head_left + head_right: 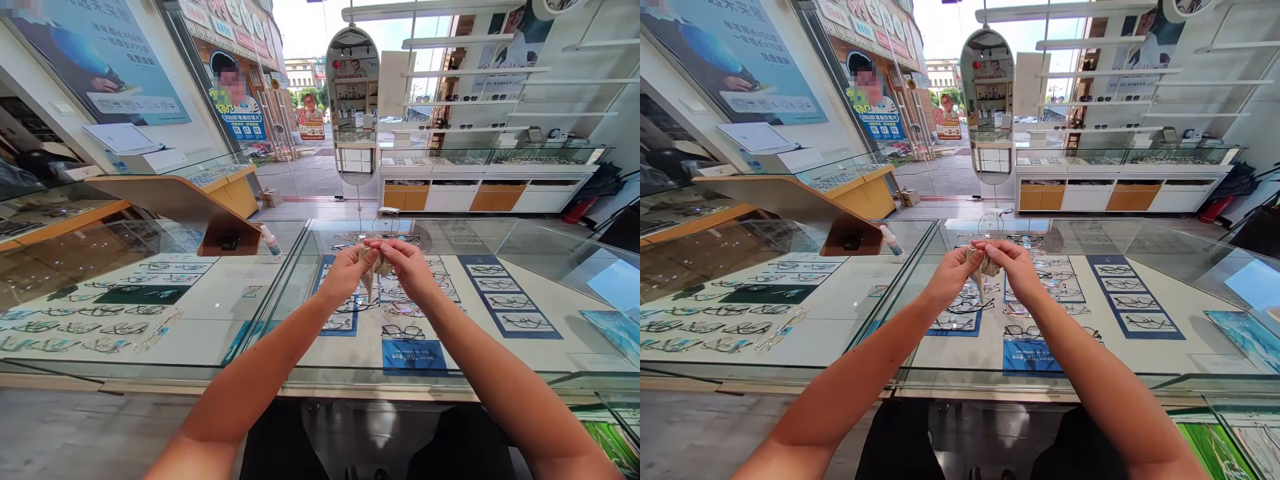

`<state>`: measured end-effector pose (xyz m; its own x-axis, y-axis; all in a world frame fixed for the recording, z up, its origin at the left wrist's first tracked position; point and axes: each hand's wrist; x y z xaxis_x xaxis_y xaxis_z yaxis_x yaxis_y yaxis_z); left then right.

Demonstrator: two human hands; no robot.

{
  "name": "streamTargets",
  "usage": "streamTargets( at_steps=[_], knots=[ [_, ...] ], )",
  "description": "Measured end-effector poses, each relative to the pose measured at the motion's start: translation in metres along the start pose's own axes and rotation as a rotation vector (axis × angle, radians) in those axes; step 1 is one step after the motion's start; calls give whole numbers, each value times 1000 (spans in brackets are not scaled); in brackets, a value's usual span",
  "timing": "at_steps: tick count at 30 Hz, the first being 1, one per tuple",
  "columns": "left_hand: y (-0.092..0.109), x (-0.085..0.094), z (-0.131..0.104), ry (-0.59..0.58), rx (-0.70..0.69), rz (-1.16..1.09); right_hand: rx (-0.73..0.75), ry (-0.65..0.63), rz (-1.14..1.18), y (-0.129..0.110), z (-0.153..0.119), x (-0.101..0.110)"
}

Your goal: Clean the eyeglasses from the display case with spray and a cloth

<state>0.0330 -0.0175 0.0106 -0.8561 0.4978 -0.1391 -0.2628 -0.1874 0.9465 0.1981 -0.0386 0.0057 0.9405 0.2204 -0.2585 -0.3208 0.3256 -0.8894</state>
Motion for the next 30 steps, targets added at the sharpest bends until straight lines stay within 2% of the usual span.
streamTargets(
  at_steps=[3,13,25,30],
  knots=[
    [0,1,0,-31,20,-6,8,3,-24,-1,0,2],
    [-2,9,4,-8,64,-27,32,-7,-54,-4,1,2],
    [1,8,0,-78,171,-62,-8,2,-25,2,2,4],
    [3,9,-1,-162,179,-79,-49,54,9,-2,3,3]
  ],
)
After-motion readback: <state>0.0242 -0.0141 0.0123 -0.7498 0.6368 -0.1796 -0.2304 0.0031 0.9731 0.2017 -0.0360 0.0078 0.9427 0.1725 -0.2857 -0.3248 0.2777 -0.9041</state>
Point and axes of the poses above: each hand's wrist, its own z-axis towards the middle knuckle, its own x-axis out of the back of the hand, y = z × x, and after that the axes turned 1 degree about -y, right-handed
